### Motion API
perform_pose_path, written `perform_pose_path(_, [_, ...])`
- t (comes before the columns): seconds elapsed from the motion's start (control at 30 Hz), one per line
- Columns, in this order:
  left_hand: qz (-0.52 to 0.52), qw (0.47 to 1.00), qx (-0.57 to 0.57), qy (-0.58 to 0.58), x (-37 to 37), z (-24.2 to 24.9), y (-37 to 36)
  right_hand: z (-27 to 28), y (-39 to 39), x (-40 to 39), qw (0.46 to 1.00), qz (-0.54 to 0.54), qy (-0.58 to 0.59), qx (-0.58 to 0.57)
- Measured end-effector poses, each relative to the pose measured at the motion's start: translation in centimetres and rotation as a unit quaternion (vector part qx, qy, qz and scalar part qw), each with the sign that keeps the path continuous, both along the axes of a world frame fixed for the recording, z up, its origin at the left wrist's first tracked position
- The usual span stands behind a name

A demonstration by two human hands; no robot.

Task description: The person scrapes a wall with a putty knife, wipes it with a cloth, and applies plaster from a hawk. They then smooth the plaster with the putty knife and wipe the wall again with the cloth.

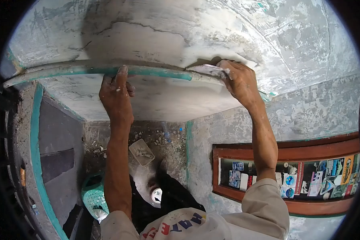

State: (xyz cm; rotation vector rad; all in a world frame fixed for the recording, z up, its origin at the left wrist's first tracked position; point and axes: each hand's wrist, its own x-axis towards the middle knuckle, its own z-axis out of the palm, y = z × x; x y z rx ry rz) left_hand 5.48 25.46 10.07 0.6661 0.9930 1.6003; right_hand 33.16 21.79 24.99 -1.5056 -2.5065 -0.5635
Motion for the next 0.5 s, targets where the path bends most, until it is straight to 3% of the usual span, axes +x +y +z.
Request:
perform_pose_path(0.1, [0.010,1.000,0.001,0.008,-0.1,-0.1,0.3,1.9,-1.4,0.7,0.992,-0.076,0.067,0.073])
perform_pose_path(0.17, [0.012,1.000,0.000,0.012,-0.1,-0.3,0.3,4.2,-2.9,0.7,0.984,-0.036,0.026,0.170])
perform_pose_path(0.23, [-0.006,0.999,-0.009,0.038,-0.3,-0.7,0.6,5.6,-4.9,1.1,0.981,-0.016,0.056,0.187])
perform_pose_path(0.3, [-0.004,0.999,-0.008,0.041,-0.3,-0.7,0.6,7.5,-6.7,1.5,0.982,-0.090,0.079,0.149])
perform_pose_path(0.43, [0.005,0.999,-0.012,0.040,-0.2,-0.1,0.3,9.2,-6.2,4.3,0.985,-0.102,-0.139,0.002])
perform_pose_path(0.5, [0.010,0.999,-0.011,0.042,-0.1,-0.1,0.3,8.6,-5.3,6.0,0.980,-0.133,-0.141,-0.056])
